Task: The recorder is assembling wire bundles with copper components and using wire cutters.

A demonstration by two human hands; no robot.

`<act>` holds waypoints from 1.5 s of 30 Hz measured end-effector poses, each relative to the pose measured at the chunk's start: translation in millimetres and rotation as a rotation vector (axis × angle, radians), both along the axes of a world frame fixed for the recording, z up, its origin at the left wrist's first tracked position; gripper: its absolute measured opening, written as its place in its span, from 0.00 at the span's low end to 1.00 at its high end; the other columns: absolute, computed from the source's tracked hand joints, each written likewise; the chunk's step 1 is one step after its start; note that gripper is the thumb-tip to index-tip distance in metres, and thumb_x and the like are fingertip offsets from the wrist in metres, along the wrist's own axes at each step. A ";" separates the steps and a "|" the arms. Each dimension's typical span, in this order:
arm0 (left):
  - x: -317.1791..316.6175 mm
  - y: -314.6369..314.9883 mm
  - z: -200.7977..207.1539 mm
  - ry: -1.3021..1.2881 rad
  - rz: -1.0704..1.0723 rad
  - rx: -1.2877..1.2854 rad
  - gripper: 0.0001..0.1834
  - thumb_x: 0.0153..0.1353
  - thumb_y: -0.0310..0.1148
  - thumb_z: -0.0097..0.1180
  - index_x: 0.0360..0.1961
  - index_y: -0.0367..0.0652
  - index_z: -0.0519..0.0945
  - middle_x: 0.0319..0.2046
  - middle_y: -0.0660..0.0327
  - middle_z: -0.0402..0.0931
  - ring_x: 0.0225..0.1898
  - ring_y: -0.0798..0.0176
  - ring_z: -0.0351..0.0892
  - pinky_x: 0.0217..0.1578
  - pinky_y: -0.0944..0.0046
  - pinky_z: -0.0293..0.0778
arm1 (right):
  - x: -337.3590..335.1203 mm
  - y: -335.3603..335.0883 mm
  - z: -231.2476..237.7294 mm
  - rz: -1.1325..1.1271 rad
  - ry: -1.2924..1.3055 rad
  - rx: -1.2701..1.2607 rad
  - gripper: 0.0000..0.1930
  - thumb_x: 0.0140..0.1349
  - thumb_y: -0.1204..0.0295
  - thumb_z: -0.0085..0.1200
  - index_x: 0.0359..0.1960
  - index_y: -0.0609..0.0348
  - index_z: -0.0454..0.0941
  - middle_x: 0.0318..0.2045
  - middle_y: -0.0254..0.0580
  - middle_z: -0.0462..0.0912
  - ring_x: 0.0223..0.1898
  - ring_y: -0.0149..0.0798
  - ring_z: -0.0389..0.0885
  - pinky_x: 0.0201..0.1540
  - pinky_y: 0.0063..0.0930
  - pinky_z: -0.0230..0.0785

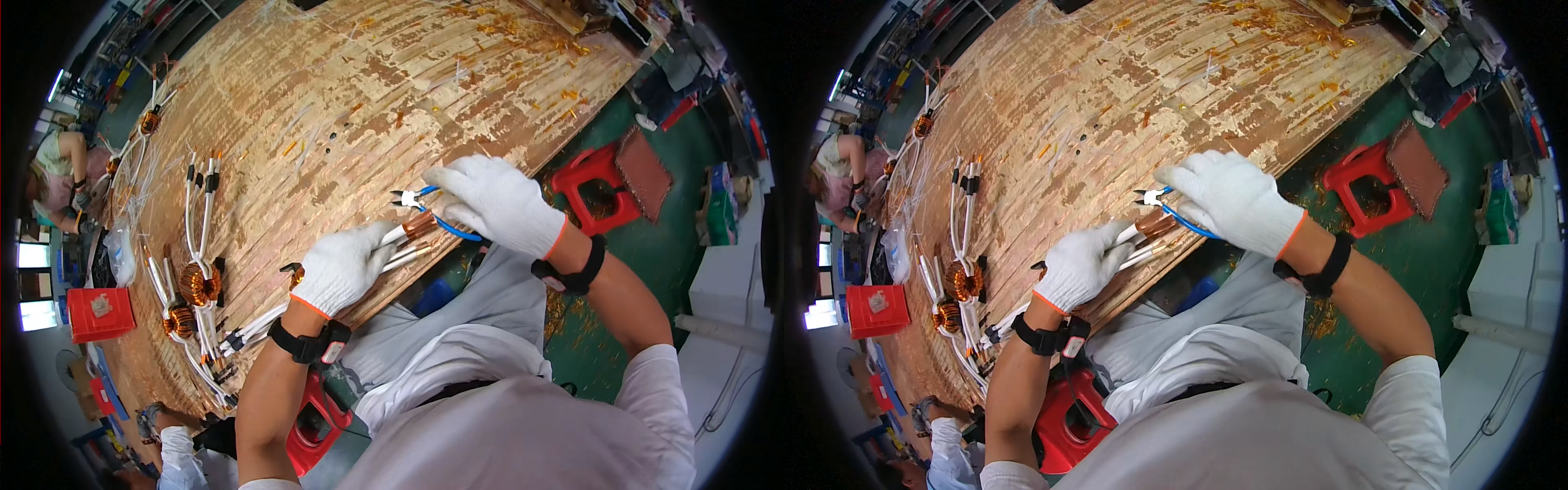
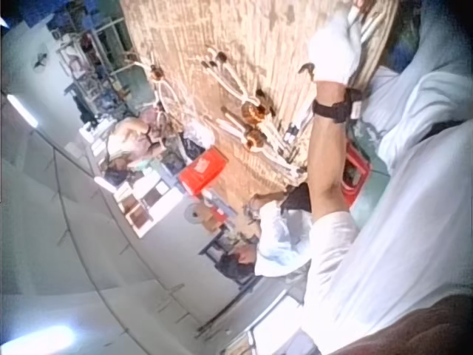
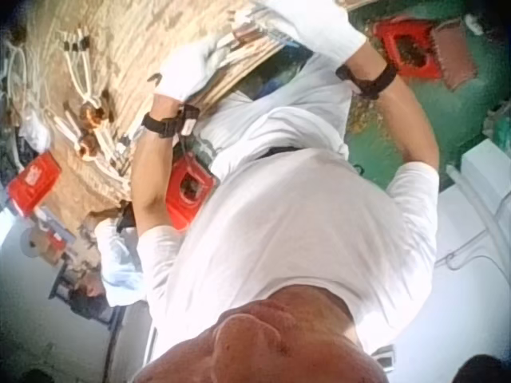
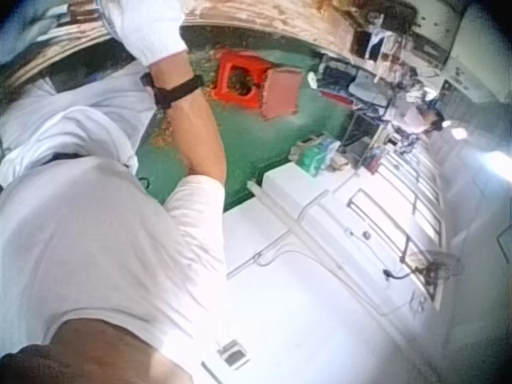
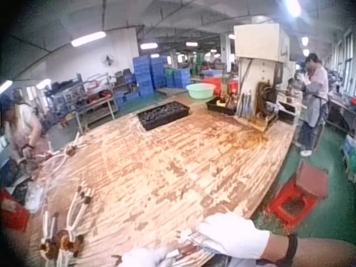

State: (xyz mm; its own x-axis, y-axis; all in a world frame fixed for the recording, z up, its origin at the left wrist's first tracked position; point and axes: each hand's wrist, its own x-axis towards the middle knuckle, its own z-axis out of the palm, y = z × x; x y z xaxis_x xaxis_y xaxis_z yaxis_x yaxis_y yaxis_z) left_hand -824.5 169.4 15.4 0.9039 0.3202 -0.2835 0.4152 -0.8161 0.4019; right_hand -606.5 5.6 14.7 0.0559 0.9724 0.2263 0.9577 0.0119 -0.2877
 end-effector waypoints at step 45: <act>-162.6 16.1 35.4 -0.199 0.356 0.225 0.32 0.48 0.39 0.72 0.56 0.39 0.79 0.51 0.46 0.81 0.53 0.41 0.80 0.55 0.49 0.75 | -46.4 13.7 44.3 0.193 0.107 0.252 0.24 0.52 0.64 0.66 0.50 0.59 0.77 0.45 0.49 0.80 0.51 0.52 0.77 0.56 0.46 0.69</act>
State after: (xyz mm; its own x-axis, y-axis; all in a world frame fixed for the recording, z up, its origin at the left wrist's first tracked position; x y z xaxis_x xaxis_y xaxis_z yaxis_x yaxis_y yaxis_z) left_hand -987.1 185.5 50.8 0.7566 0.6538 -0.0035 0.6177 -0.7130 0.3317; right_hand -652.8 19.3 59.1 -0.0874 0.8818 0.4635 0.8955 0.2734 -0.3511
